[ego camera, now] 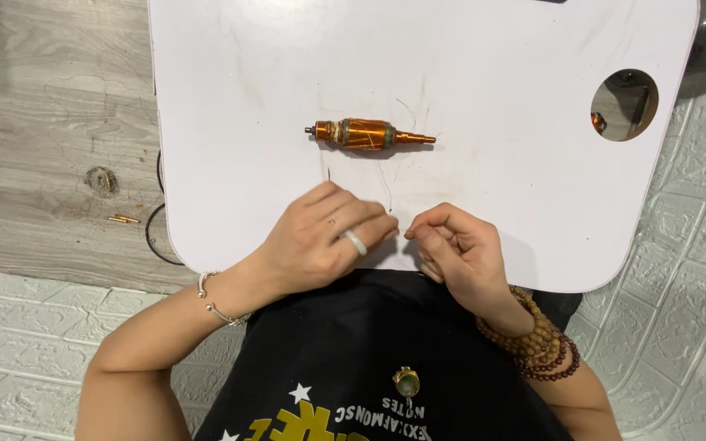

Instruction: Manually winding thin copper wire around a motor armature on a small assembly table.

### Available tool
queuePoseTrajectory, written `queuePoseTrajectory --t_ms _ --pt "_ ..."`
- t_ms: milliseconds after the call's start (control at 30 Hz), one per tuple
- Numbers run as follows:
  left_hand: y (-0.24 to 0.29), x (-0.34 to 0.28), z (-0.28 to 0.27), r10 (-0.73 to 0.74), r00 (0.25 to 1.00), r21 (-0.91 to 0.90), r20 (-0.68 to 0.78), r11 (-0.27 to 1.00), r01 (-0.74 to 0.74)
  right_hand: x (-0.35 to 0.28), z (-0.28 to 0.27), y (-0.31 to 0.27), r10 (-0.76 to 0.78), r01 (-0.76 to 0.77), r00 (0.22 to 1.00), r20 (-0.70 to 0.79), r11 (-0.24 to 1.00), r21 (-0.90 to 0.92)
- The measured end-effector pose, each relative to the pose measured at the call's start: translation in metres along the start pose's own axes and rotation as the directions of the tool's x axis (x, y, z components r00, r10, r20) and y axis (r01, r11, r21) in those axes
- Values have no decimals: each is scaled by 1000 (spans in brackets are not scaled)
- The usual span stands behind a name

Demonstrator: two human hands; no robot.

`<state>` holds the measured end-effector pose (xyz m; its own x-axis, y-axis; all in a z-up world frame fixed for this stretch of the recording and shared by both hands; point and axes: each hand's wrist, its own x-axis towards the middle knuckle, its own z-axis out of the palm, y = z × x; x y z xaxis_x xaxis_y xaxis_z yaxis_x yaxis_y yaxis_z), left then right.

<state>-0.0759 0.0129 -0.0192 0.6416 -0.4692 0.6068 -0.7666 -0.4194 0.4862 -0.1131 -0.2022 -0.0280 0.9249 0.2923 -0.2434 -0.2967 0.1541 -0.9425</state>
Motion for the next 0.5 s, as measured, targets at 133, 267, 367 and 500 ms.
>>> queuePoseTrajectory --t_ms 133,267,367,500 --pt "0 0 -8 -14 1000 -54 -15 998 13 3 -4 -13 -108 110 994 28 904 -413" --pt "1 2 -9 -7 999 4 36 1000 7 9 13 -45 -355 368 923 149 696 -617" --pt "3 6 -9 0 998 31 60 1000 -2 11 17 -53 -484 480 842 237 473 -739" --pt "3 12 -13 13 1000 -33 23 999 -12 14 11 -50 -438 468 862 255 495 -732"
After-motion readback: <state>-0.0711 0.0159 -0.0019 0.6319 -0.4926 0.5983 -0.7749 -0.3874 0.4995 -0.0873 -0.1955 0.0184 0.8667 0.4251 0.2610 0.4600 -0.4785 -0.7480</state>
